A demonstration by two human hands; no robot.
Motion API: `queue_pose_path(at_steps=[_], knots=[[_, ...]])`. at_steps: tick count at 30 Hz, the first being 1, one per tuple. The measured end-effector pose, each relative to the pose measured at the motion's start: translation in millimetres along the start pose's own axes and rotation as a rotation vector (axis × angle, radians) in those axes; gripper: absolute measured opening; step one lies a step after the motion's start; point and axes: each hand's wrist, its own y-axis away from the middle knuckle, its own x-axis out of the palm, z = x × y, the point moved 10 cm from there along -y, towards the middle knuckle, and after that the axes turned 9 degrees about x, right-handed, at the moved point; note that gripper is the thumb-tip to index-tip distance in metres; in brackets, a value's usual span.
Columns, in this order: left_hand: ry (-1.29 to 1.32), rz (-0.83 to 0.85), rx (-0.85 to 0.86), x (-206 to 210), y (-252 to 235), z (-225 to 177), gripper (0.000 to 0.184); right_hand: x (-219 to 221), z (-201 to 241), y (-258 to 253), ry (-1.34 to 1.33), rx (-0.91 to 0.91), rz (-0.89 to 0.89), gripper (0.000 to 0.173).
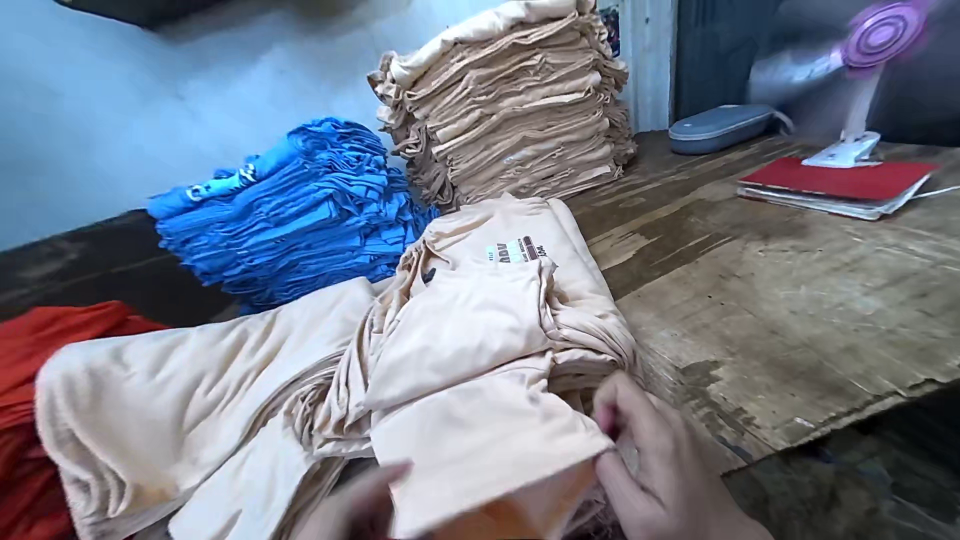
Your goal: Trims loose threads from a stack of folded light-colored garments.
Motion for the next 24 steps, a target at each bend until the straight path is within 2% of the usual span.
queue_pose_path(at_steps=[2,3,4,5,7,8,10,11,12,14,16,18,20,22,24], knots=[[0.228,-0.044,-0.075,-23,-42,24,0.036,18,9,-29,-0.307,0.088,0.245,0.032],[0.344,-0.115,-0.139,-28,-63,36,0.032,26,16,-46,-0.477,0.127,0.333,0.045],[0.421,-0.196,-0.190,-26,-85,47,0.026,33,22,-64,-0.601,0.142,0.381,0.057],[0.428,-0.220,-0.211,-18,-106,53,0.028,38,24,-84,-0.665,0.150,0.378,0.064],[0.244,-0.095,-0.188,13,-141,67,0.040,51,8,-117,-0.652,0.240,0.342,0.070],[0.123,0.004,-0.169,38,-153,79,0.040,56,-8,-128,-0.606,0.320,0.305,0.068],[-0.060,0.231,-0.189,101,-161,110,0.030,57,-32,-142,-0.585,0.426,0.165,0.050],[-0.095,0.286,-0.201,123,-158,123,0.025,50,-34,-140,-0.573,0.391,0.073,0.040],[-0.103,0.249,-0.195,128,-153,128,0.022,38,-29,-132,-0.514,0.289,-0.028,0.034],[-0.104,0.028,-0.096,101,-144,110,0.022,12,-9,-98,-0.311,0.049,-0.231,0.025],[-0.129,-0.134,0.091,66,-123,78,0.024,-1,-6,-55,-0.209,-0.056,-0.339,0.019],[-0.039,-0.154,0.229,46,-87,47,0.020,-2,-16,-19,-0.199,-0.054,-0.319,0.020],[0.079,-0.041,0.317,42,-48,24,0.018,2,-25,6,-0.182,-0.030,-0.261,0.020],[0.105,0.091,0.333,42,-14,20,0.021,8,-22,18,-0.129,-0.026,-0.160,0.016],[0.044,0.187,0.276,42,8,36,0.032,15,-9,24,-0.067,-0.072,-0.083,0.015]])
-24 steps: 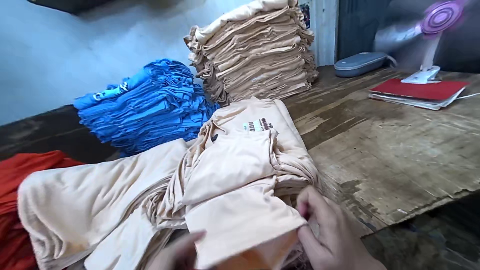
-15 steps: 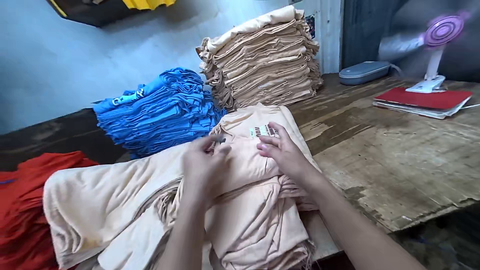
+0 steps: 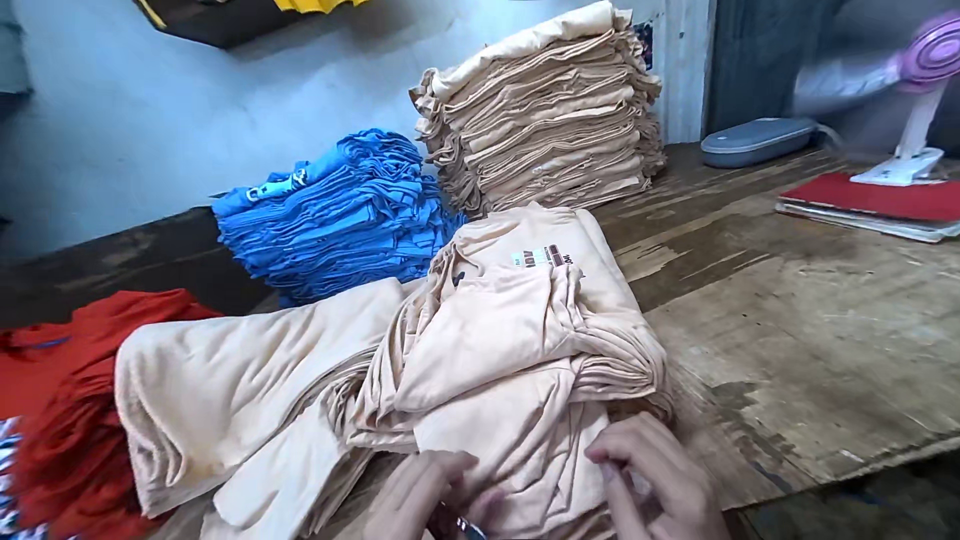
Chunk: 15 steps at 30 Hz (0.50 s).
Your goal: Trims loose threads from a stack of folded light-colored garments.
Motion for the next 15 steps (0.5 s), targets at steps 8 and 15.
queue_pose_path(at_steps=[8,15], knots=[[0.187,-0.148,-0.379,-46,-7,41,0.012,48,46,4,0.276,-0.135,-0.031,0.032],[0.490,-0.305,-0.645,-58,-28,72,0.015,66,68,-36,0.523,-0.212,-0.201,0.013]])
